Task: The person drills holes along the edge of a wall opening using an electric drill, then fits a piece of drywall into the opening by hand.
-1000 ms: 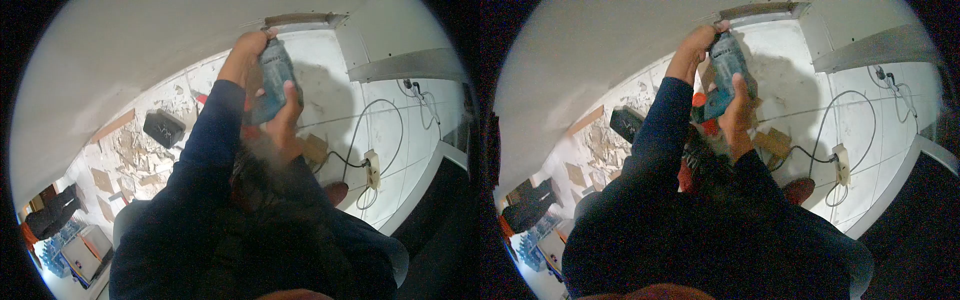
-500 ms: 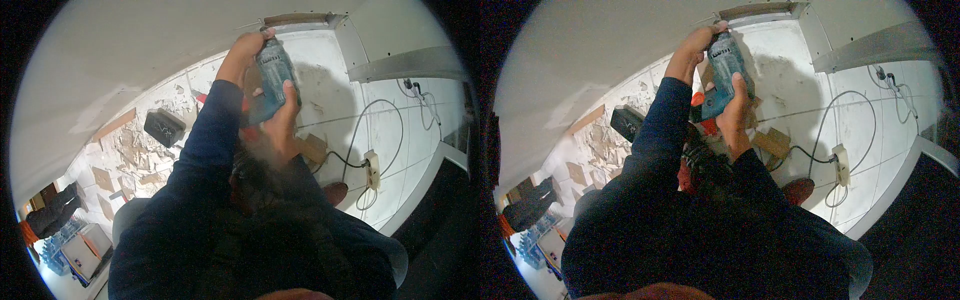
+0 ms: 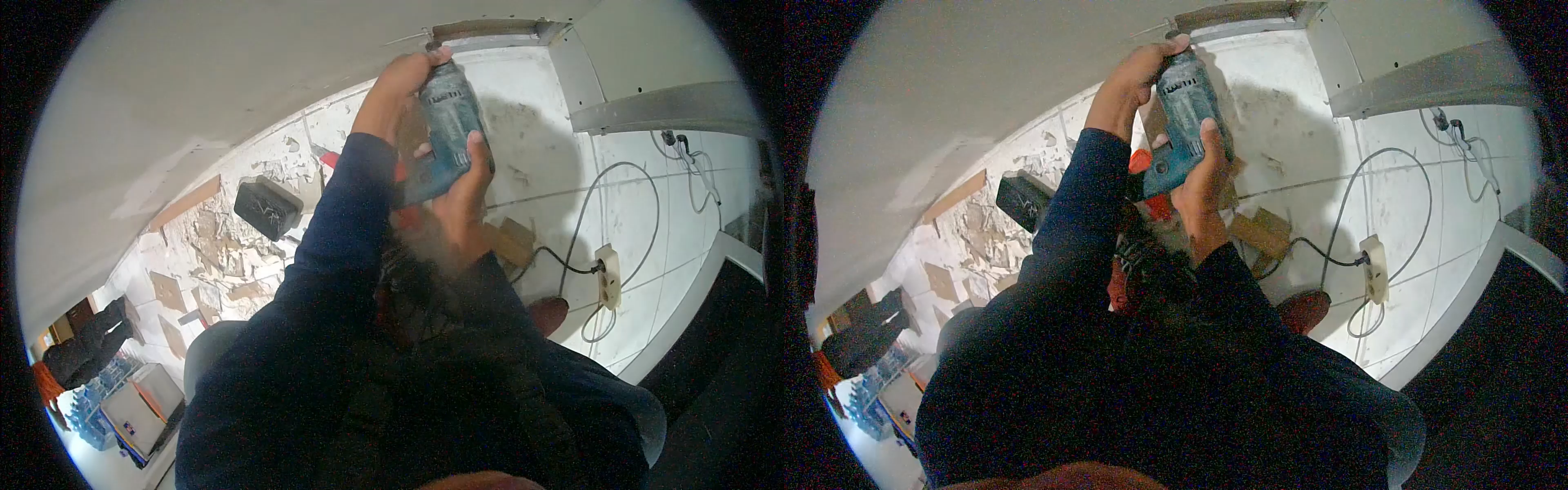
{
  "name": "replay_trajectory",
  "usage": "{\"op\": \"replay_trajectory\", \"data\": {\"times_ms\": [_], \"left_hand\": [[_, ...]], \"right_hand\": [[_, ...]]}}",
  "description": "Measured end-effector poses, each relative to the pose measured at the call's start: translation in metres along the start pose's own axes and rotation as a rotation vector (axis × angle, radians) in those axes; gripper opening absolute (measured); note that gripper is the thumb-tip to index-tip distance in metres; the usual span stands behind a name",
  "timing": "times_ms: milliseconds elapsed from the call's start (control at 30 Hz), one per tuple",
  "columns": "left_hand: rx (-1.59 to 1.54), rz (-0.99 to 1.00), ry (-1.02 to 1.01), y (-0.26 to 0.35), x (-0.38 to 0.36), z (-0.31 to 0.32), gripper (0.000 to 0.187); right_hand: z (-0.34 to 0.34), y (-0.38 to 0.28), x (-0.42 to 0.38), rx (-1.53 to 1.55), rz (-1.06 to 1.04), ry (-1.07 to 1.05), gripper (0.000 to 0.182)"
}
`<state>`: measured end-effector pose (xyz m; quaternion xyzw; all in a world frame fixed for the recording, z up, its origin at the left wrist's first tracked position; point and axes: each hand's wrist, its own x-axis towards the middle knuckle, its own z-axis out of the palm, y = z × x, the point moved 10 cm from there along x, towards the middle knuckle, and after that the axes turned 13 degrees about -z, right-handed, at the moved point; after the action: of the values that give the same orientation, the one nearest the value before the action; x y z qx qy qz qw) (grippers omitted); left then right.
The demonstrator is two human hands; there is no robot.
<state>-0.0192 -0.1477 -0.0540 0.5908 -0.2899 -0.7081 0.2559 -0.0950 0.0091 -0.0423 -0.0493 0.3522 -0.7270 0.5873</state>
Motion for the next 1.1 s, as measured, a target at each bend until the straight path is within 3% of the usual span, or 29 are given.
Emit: {"op": "replay_trajectory", "data": {"times_ms": [33, 100, 133, 200, 333, 400, 433, 500, 533, 600, 800, 1033, 1100], "left_hand": [[0.001, -0.003, -0.001, 0.004, -0.006, 0.006, 0.034], [0.208, 0.024, 0.245, 0.014, -0.021, -0.005, 0.043], [0.206, 0.029, 0.244, 0.016, -0.021, -0.004, 0.043], [0.76, 0.086, 0.403, 0.028, -0.023, -0.006, 0.065], [0.831, 0.169, 0.457, 0.029, -0.015, -0.013, 0.068], [0.267, 0.115, 0.298, 0.013, -0.007, -0.028, 0.07], [0.265, 0.127, 0.301, 0.017, -0.006, -0.032, 0.07], [0.616, 0.176, 0.378, 0.028, -0.006, -0.032, 0.069], [0.616, 0.182, 0.376, 0.031, -0.006, -0.033, 0.069], [0.851, 0.301, 0.585, 0.048, -0.012, -0.04, 0.064], [0.906, 0.443, 0.81, 0.051, -0.012, -0.05, 0.062], [0.795, 0.327, 0.77, 0.035, -0.009, -0.045, 0.058], [-0.174, 0.073, 0.145, -0.016, 0.014, -0.019, 0.049]], "right_hand": [[0.001, -0.001, 0.0, 0.023, -0.001, 0.032, 0.047], [0.0, -0.001, 0.0, 0.043, 0.003, 0.06, 0.048], [-0.002, 0.001, 0.003, 0.058, 0.021, 0.052, 0.05], [-0.007, 0.004, 0.0, 0.072, 0.048, 0.05, 0.052], [-0.005, 0.004, 0.001, 0.223, 0.159, 0.029, 0.051], [-0.005, 0.0, 0.003, 0.259, 0.182, -0.001, 0.051], [-0.008, -0.007, 0.007, 0.194, 0.138, -0.015, 0.049], [-0.015, -0.018, 0.01, 0.131, 0.089, -0.032, 0.047], [-0.02, -0.025, 0.011, 0.088, 0.05, -0.022, 0.046], [-0.027, -0.035, 0.012, 0.067, 0.013, -0.05, 0.045], [-0.045, -0.046, 0.015, 0.117, -0.007, -0.044, 0.044], [-0.037, -0.045, 0.009, 0.023, -0.024, -0.058, 0.041], [-0.031, -0.043, 0.01, 0.001, -0.017, -0.085, 0.041]]}}
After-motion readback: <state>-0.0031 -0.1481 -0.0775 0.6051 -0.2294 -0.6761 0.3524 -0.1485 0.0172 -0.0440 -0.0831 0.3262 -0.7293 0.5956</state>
